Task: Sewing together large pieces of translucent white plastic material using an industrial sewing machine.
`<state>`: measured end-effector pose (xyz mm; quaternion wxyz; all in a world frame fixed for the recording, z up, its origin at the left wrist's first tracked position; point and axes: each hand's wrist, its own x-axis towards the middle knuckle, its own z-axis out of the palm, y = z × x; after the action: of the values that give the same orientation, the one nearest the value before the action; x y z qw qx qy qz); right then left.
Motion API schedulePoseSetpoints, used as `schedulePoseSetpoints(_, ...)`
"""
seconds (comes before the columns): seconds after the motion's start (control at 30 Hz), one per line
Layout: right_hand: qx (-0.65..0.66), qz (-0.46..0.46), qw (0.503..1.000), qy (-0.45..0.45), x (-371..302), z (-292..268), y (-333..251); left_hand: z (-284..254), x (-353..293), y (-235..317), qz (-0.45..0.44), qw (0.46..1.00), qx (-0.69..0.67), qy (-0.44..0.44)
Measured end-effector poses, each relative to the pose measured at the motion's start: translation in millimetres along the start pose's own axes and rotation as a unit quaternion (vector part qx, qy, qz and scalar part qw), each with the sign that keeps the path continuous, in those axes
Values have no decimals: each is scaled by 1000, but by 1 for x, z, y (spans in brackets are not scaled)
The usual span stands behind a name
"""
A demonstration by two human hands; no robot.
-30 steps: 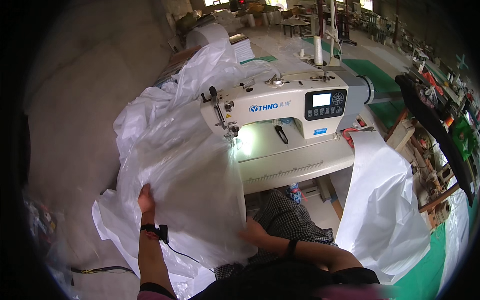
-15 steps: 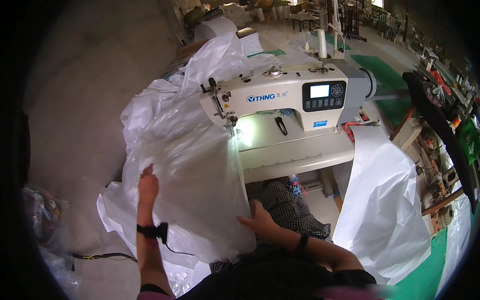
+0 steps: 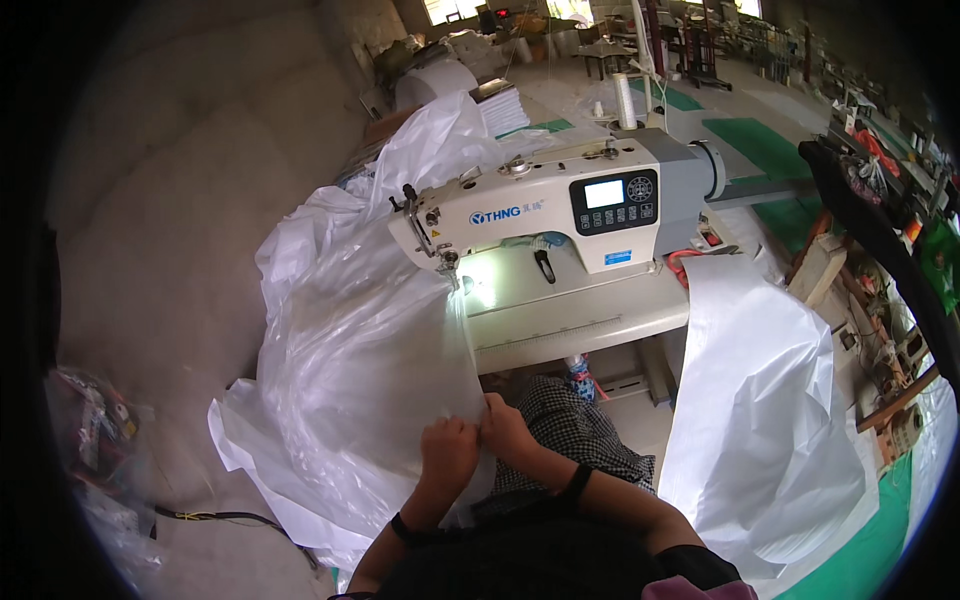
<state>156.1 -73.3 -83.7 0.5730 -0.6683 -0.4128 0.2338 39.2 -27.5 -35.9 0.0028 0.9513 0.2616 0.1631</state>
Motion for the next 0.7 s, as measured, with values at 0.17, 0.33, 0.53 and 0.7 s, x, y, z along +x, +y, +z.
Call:
schedulePoseSetpoints(0.17,42,49,997,-33,8,-3,-1,1,-9,6,100,994,3,35)
schedulePoseSetpoints(0.33,-92,-17,993,-78,8,5,8,7,-34,4,88,991,-94,-19)
schedulePoseSetpoints(0.53,-202,-42,974,-97,8,19,16,7,-59,15,-27,993,-106,-36)
schedulePoseSetpoints(0.7,-215,-65,974,-35,33,35,12,21,-60,5,-117,989,-49,-82)
